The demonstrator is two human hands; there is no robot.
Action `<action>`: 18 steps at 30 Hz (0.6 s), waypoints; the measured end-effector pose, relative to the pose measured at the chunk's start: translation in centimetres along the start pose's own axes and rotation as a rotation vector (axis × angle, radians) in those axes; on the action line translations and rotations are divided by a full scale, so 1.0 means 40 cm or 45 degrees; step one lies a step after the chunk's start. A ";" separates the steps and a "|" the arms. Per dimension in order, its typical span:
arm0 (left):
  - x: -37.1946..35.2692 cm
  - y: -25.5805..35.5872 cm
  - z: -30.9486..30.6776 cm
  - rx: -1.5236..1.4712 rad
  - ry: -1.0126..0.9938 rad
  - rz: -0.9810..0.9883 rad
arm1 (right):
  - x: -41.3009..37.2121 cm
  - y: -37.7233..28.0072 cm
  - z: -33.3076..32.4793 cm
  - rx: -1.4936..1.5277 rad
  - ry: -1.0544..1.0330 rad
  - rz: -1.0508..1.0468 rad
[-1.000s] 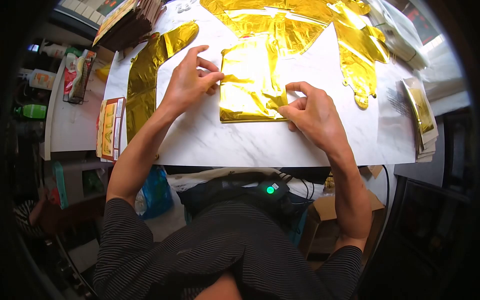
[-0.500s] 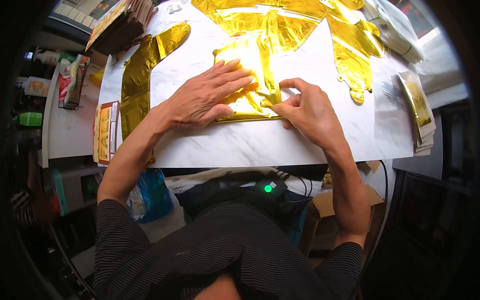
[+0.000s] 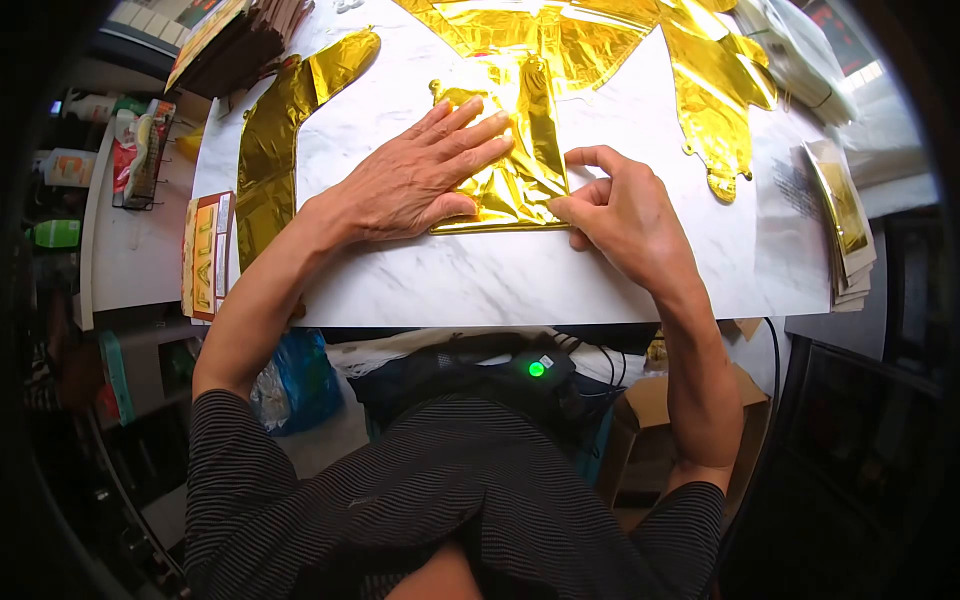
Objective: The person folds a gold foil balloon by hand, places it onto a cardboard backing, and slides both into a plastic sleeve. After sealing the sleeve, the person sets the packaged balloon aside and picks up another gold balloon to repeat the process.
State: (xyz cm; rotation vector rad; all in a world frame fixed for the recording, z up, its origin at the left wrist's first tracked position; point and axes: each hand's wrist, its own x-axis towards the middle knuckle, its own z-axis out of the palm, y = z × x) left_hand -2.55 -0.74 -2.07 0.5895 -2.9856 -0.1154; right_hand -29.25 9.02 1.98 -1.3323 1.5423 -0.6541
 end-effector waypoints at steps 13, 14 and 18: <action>-0.001 -0.002 0.006 -0.018 -0.005 -0.016 | -0.072 0.057 0.062 -0.105 0.357 -0.277; 0.001 -0.003 0.008 -0.027 -0.001 -0.017 | -0.071 0.057 0.060 -0.053 0.354 -0.252; -0.001 0.000 0.003 -0.016 -0.012 -0.014 | -0.034 0.016 0.025 0.126 0.248 -0.080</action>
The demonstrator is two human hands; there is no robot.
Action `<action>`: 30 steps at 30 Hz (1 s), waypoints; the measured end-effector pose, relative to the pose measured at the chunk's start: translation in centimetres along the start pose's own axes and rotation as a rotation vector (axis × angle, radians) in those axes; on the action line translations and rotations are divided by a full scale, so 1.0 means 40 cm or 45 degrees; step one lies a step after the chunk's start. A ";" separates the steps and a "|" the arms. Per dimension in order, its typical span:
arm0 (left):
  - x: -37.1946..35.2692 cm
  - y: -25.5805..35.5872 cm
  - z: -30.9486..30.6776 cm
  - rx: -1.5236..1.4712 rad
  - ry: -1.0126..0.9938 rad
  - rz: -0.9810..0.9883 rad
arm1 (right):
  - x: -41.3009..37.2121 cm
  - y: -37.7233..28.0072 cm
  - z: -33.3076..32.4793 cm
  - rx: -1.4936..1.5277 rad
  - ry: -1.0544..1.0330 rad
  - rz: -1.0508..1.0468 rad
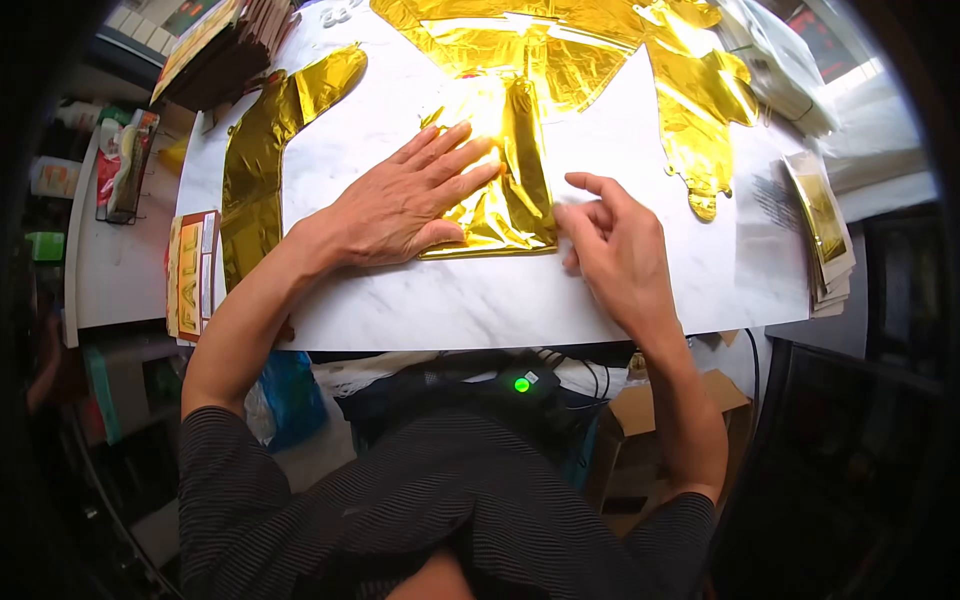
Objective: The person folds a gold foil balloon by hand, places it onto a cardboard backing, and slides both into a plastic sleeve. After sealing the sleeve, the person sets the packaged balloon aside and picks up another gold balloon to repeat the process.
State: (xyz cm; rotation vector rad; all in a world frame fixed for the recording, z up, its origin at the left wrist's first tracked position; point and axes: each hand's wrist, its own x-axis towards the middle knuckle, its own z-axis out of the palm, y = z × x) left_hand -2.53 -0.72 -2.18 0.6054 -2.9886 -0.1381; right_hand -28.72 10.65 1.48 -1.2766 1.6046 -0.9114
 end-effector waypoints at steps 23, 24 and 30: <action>0.003 0.002 -0.005 0.001 -0.015 0.011 | 0.181 -0.030 0.024 -0.221 0.073 -0.020; 0.002 0.002 -0.005 -0.001 -0.012 0.008 | 0.196 -0.028 0.021 -0.218 0.079 -0.020; -0.001 -0.001 0.000 -0.017 0.010 0.012 | 0.263 -0.023 0.013 -0.274 0.129 -0.086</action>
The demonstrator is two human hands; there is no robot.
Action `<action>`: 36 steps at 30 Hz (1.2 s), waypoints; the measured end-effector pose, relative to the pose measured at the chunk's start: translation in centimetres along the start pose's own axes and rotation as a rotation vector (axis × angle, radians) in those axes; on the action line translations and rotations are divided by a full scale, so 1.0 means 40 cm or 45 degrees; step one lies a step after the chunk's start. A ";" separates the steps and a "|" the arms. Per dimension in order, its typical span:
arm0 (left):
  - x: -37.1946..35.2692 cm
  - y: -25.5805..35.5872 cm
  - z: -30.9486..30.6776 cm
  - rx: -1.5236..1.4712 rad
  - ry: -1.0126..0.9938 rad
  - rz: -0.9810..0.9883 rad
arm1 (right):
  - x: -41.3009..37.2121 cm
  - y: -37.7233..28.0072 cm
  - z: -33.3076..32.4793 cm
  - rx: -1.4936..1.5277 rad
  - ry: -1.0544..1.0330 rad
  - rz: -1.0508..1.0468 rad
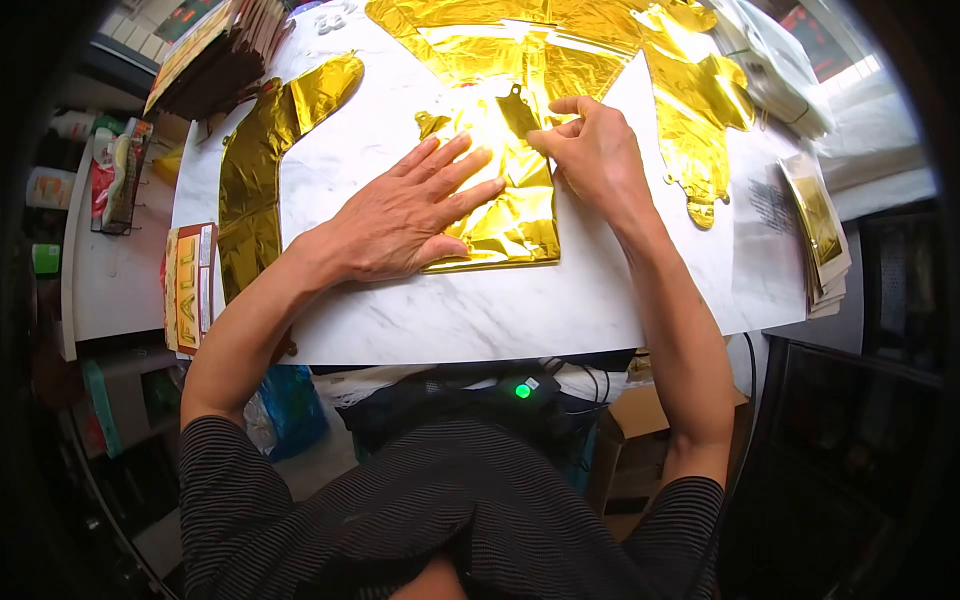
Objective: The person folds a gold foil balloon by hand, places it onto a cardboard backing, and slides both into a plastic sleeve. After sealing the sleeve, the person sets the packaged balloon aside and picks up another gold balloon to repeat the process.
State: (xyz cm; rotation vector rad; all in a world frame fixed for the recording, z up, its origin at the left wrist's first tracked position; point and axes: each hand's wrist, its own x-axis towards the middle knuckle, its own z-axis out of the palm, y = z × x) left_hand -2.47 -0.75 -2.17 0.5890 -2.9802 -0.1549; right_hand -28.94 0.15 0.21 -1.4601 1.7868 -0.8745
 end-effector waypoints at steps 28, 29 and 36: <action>-0.003 -0.002 0.008 0.004 0.073 0.021 | 0.006 -0.010 -0.032 0.015 0.225 -0.113; -0.007 0.002 0.011 -0.007 0.070 0.015 | -0.034 -0.011 -0.038 0.011 0.215 -0.106; -0.002 -0.001 0.011 -0.006 0.052 0.009 | -0.280 0.008 -0.029 -0.689 -0.242 -1.074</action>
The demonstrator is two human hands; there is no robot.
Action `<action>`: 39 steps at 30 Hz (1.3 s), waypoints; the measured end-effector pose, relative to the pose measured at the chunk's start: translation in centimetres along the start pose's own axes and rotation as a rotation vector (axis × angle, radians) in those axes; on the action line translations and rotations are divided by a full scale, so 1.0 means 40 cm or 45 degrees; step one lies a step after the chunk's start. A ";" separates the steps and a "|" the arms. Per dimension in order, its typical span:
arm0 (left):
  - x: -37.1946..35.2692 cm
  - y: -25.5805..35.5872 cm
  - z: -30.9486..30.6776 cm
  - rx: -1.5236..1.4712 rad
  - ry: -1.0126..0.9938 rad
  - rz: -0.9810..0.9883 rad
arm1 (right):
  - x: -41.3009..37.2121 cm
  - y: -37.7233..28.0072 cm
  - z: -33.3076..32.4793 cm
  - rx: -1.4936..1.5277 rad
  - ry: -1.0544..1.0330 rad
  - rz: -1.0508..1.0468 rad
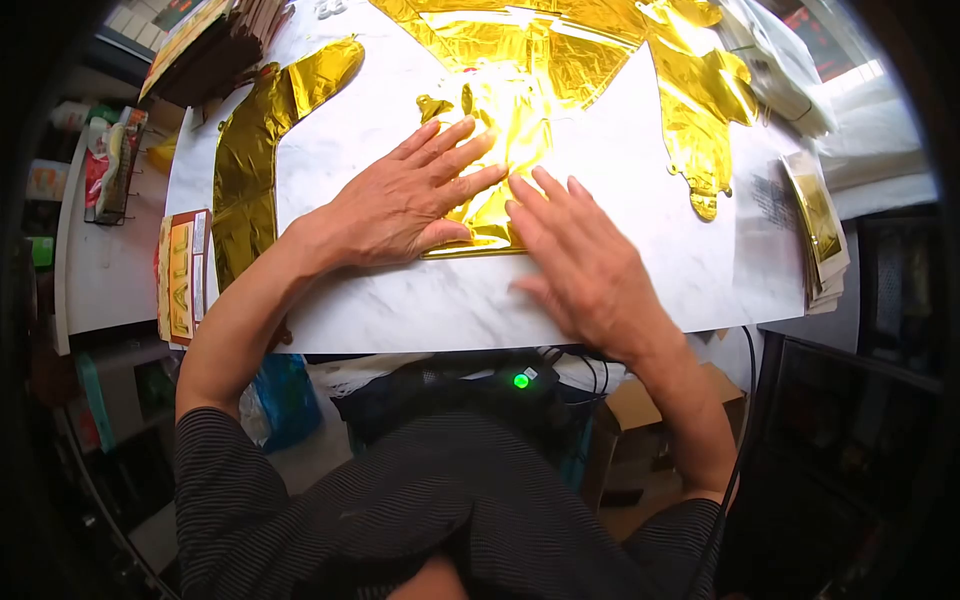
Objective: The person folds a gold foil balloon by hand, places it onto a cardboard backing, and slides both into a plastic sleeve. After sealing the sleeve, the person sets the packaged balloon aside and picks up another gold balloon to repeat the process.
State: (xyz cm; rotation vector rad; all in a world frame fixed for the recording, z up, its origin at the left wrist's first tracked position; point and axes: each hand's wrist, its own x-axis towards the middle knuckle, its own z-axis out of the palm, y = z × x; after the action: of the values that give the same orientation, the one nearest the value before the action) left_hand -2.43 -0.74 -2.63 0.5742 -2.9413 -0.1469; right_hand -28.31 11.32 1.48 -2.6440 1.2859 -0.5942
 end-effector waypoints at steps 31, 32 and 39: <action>0.008 0.009 -0.018 0.014 -0.090 -0.032 | -0.043 -0.022 -0.011 1.183 0.154 1.347; 0.007 0.009 -0.017 0.011 -0.094 -0.051 | -0.032 -0.020 -0.014 1.251 0.127 1.374; 0.009 0.008 -0.022 0.009 -0.127 -0.036 | -0.016 -0.002 -0.015 1.426 0.125 1.415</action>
State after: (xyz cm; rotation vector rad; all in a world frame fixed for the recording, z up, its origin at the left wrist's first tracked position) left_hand -2.73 -0.63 -1.68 0.6272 -3.0323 -0.1731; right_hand -28.85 11.89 1.88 -0.8453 1.5091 -0.8383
